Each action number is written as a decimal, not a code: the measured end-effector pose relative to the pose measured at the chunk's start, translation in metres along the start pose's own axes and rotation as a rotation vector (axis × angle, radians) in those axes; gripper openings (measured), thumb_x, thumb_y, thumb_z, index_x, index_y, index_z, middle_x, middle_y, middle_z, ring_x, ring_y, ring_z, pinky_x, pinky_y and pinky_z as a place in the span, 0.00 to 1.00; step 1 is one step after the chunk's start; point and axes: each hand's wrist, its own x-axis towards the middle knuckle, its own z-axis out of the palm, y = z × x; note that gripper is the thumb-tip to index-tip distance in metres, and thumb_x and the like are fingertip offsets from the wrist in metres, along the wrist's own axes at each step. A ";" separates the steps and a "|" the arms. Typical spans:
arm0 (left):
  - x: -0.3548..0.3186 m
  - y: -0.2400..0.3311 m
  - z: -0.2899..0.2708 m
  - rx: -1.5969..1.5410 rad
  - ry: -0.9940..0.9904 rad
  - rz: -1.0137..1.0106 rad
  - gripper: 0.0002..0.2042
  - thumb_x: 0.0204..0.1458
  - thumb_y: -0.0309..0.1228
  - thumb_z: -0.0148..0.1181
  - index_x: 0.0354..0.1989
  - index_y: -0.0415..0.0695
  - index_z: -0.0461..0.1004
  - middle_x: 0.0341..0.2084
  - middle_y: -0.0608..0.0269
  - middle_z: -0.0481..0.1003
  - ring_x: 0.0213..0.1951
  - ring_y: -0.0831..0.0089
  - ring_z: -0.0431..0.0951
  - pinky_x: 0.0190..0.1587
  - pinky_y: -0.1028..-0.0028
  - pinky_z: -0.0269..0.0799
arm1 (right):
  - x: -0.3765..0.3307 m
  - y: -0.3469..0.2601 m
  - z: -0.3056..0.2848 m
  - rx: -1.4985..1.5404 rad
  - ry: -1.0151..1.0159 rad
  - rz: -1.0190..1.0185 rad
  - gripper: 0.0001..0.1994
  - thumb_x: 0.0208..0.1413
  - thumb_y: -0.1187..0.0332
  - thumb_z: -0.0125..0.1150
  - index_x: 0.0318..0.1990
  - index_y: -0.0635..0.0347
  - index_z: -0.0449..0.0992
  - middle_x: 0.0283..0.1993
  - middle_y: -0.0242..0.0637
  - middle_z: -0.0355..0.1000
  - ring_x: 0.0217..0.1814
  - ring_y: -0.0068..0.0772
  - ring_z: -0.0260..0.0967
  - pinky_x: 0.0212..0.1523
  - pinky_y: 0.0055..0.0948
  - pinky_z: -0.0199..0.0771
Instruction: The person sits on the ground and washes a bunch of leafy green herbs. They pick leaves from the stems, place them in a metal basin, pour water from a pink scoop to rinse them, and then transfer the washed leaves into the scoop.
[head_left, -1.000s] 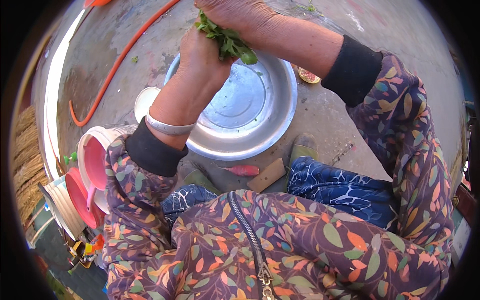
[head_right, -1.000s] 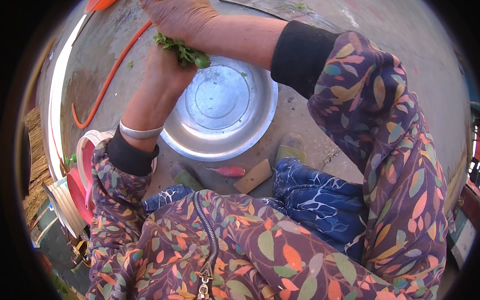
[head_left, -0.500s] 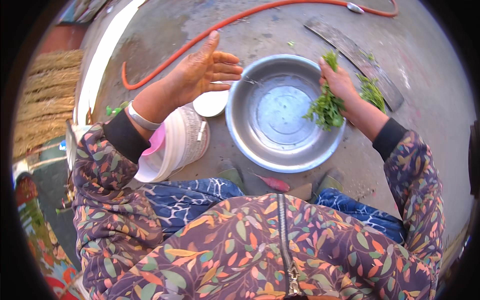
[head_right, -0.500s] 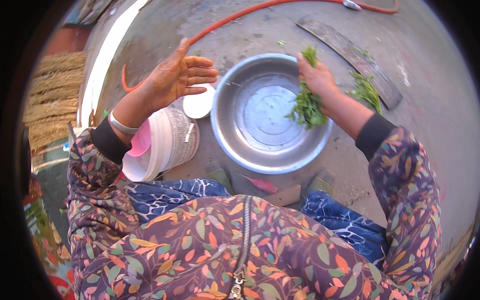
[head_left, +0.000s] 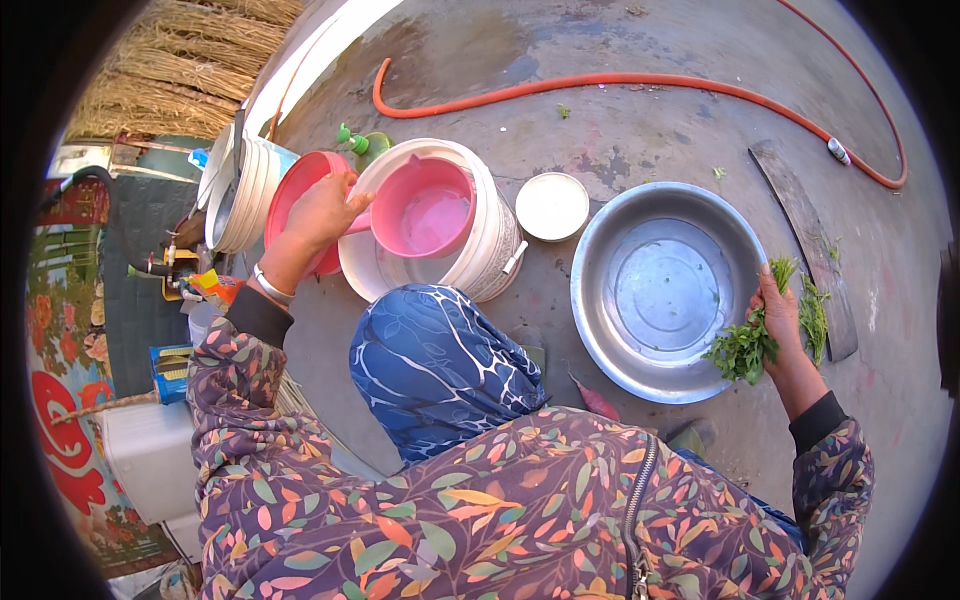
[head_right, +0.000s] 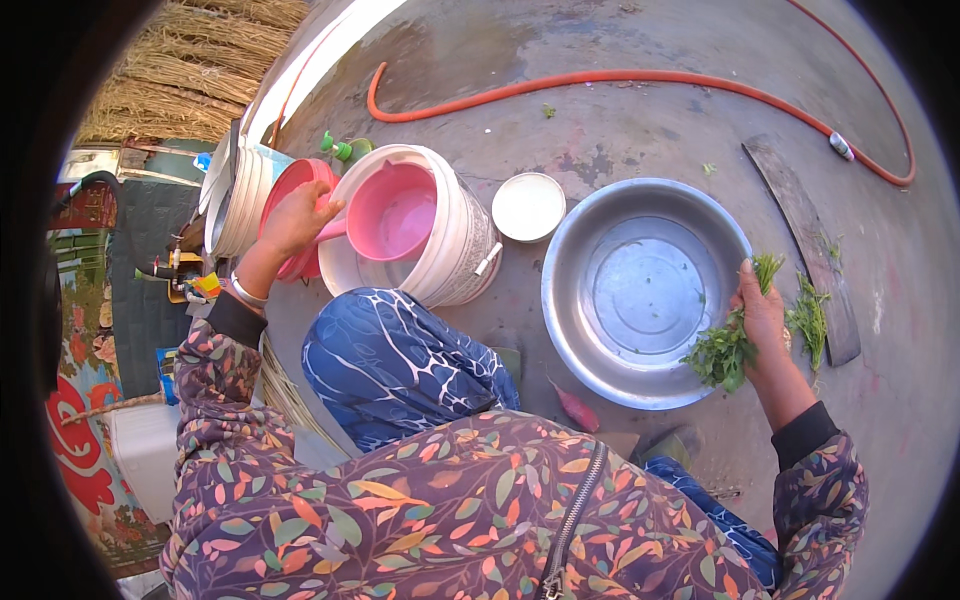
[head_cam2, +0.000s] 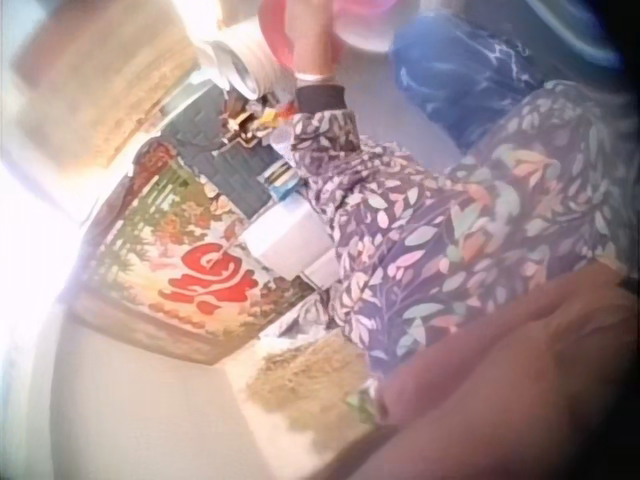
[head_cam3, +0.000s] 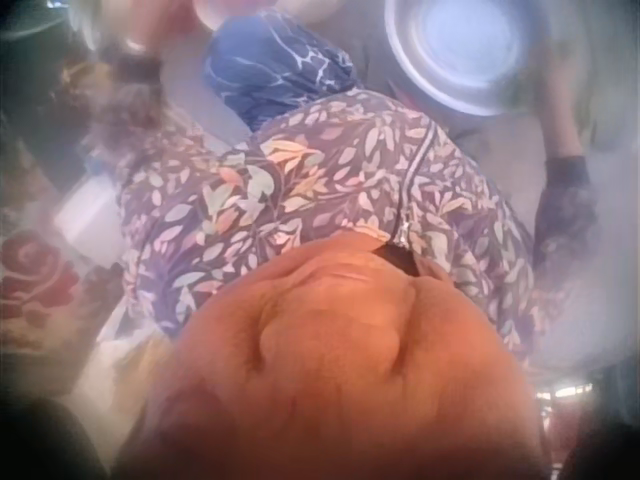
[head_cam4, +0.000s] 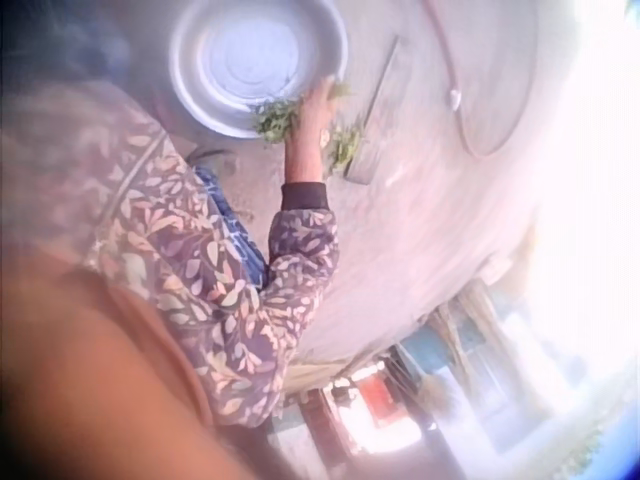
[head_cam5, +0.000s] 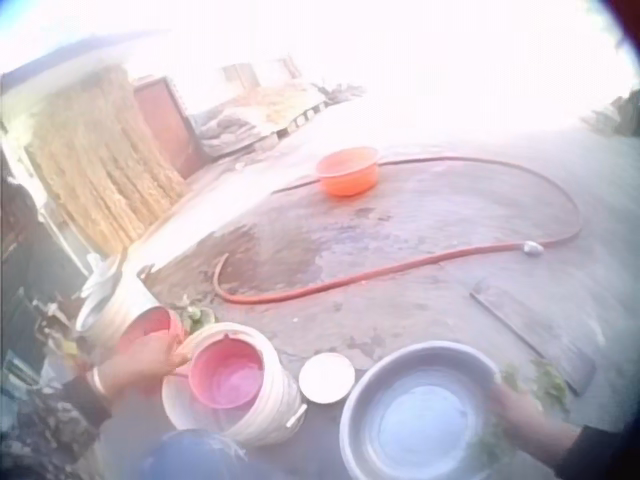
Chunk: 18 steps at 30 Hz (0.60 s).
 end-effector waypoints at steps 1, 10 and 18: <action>-0.007 -0.006 0.008 0.071 -0.032 -0.006 0.21 0.53 0.43 0.58 0.48 0.39 0.72 0.44 0.47 0.76 0.48 0.55 0.76 0.47 0.58 0.70 | 0.001 0.002 -0.004 0.000 -0.002 0.018 0.17 0.58 0.49 0.59 0.30 0.50 0.66 0.18 0.24 0.60 0.16 0.18 0.59 0.16 0.20 0.60; -0.009 -0.024 0.026 0.255 -0.263 0.001 0.16 0.50 0.41 0.60 0.43 0.46 0.75 0.38 0.52 0.78 0.43 0.57 0.78 0.47 0.55 0.67 | -0.007 -0.005 0.001 -0.048 0.014 0.032 0.16 0.59 0.50 0.59 0.30 0.50 0.66 0.19 0.24 0.60 0.16 0.19 0.60 0.17 0.20 0.61; -0.025 -0.018 0.015 0.231 -0.250 0.027 0.15 0.49 0.37 0.62 0.43 0.45 0.71 0.33 0.48 0.78 0.38 0.50 0.78 0.40 0.56 0.73 | -0.010 -0.003 0.008 -0.047 0.039 0.073 0.16 0.59 0.51 0.59 0.30 0.50 0.66 0.19 0.25 0.61 0.17 0.19 0.59 0.17 0.21 0.60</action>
